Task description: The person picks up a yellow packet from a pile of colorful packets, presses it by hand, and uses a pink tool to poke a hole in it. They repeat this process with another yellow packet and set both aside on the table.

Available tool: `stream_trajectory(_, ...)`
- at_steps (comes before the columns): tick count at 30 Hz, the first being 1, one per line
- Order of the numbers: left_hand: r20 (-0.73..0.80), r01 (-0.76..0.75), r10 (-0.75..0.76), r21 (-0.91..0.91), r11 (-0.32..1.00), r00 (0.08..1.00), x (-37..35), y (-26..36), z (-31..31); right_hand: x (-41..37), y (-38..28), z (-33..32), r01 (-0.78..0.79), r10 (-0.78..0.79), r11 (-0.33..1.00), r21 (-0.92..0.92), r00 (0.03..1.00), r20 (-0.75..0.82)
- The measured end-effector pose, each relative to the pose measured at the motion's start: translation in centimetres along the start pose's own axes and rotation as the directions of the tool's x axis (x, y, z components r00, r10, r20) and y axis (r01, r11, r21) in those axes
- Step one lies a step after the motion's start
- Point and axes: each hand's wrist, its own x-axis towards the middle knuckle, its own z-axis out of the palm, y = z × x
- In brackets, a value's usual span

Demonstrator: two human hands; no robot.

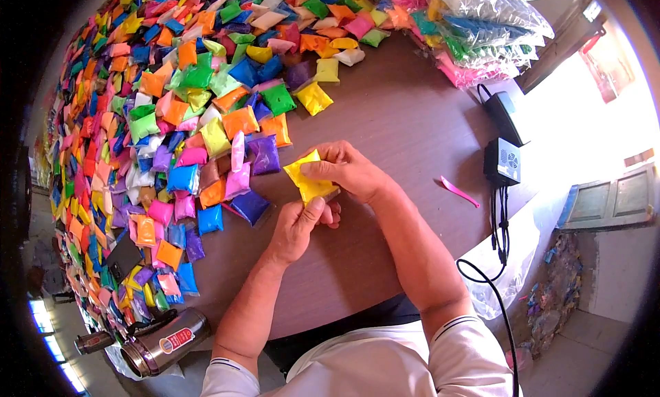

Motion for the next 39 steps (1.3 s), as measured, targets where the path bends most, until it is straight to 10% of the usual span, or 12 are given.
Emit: stream_trajectory(39, -0.025, -0.005, 0.004, -0.058, 0.998, 1.000, 0.1, -0.3, -0.1, -0.7, -1.0, -0.5, -0.042, 0.042, 0.989, -0.143, 0.999, -0.002)
